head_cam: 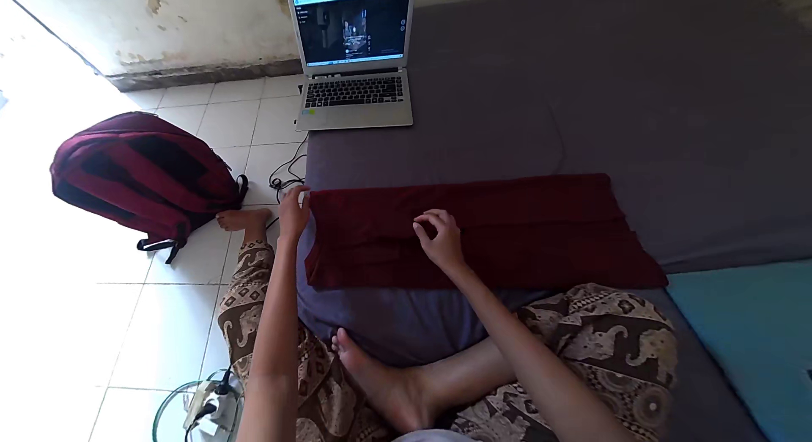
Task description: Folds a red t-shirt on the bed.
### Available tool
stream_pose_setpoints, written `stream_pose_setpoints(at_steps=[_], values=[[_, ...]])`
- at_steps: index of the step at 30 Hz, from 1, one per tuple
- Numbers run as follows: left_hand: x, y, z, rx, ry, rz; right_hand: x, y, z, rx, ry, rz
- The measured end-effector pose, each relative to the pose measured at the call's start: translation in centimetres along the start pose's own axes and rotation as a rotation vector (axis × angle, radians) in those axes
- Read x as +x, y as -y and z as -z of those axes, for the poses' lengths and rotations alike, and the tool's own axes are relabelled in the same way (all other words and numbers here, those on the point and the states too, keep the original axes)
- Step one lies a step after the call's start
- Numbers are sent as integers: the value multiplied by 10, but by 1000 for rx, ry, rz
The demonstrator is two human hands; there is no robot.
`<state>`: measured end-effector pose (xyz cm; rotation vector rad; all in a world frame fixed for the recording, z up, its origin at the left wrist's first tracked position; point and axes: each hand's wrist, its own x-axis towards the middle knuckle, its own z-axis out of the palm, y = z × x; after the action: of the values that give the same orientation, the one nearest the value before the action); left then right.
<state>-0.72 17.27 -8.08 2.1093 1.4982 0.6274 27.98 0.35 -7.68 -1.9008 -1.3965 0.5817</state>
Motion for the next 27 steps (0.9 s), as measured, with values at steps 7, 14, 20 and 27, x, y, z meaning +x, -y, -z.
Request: stream_pose_setpoints(at_steps=[7,14,20,27], values=[[30,9,-32,39,77,46,-12,-12,-22,-198,238,161],[48,26,-30,126,135,-93,-14,-60,62,-278,143,45],[35,-3,-37,159,-152,278,5,-148,182,-431,11,-388],[17,-47,-30,208,15,630,24,-213,222,-649,-26,-358]])
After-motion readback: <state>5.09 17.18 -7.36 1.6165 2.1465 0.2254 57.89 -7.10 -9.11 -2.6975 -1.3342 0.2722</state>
